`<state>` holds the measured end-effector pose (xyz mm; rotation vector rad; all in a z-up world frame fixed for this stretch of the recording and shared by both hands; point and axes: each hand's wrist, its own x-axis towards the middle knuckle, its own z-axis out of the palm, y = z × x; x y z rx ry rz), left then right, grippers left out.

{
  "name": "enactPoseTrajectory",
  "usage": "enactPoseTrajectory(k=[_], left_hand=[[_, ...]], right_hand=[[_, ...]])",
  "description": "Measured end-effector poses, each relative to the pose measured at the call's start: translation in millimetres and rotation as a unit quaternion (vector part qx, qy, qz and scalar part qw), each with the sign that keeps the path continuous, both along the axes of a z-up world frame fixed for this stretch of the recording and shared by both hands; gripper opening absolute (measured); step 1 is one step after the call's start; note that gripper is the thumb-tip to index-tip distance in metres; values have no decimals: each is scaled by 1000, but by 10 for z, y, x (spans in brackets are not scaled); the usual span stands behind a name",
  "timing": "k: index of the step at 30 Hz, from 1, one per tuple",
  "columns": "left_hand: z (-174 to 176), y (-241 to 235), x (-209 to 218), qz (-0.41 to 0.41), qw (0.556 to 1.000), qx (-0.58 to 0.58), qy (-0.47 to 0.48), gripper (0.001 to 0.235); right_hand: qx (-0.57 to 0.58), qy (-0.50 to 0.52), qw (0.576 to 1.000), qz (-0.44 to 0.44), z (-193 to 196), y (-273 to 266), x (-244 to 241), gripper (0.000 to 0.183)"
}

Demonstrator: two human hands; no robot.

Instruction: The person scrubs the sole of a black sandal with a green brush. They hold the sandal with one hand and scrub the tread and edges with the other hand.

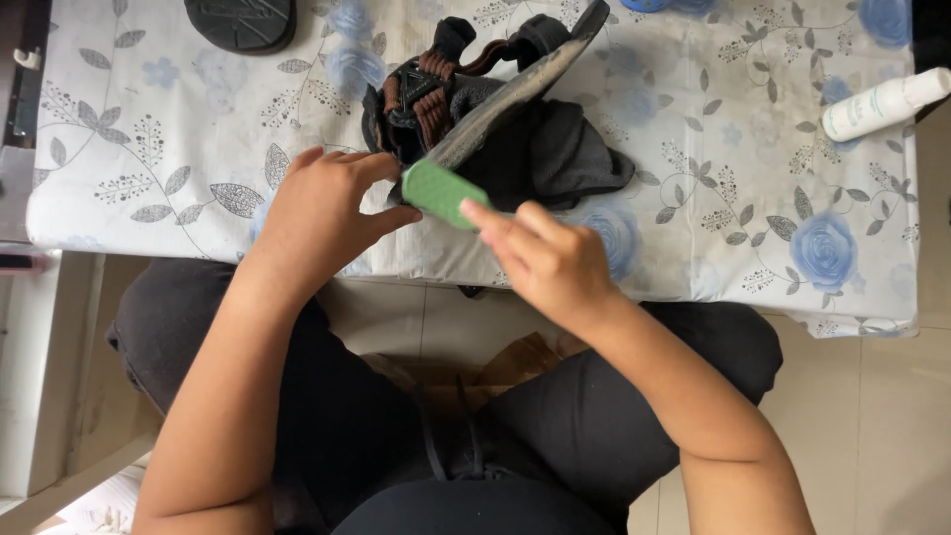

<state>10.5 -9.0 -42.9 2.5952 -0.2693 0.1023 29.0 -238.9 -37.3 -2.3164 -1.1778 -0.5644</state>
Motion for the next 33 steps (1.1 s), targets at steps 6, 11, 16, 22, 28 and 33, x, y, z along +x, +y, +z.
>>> enactPoseTrajectory(k=[6, 11, 16, 22, 28, 33], left_hand=[[23, -16, -5, 28, 998, 20, 47, 34], [-3, -6, -8, 18, 999, 0, 46, 32], [51, -24, -25, 20, 999, 1, 46, 34], [80, 14, -26, -1, 999, -10, 37, 34], [102, 75, -33, -13, 993, 48, 106, 41], [198, 90, -51, -51, 992, 39, 111, 32]], right_hand=[[39, -56, 993, -98, -218, -164, 372, 35], [-17, -32, 999, -23, -101, -19, 103, 31], [-8, -93, 987, -131, -70, -191, 335, 34], [-29, -7, 1000, -5, 29, 6, 38, 32], [-12, -67, 993, -96, -155, 15, 93, 35], [-53, -139, 988, -44, -128, 81, -29, 33]])
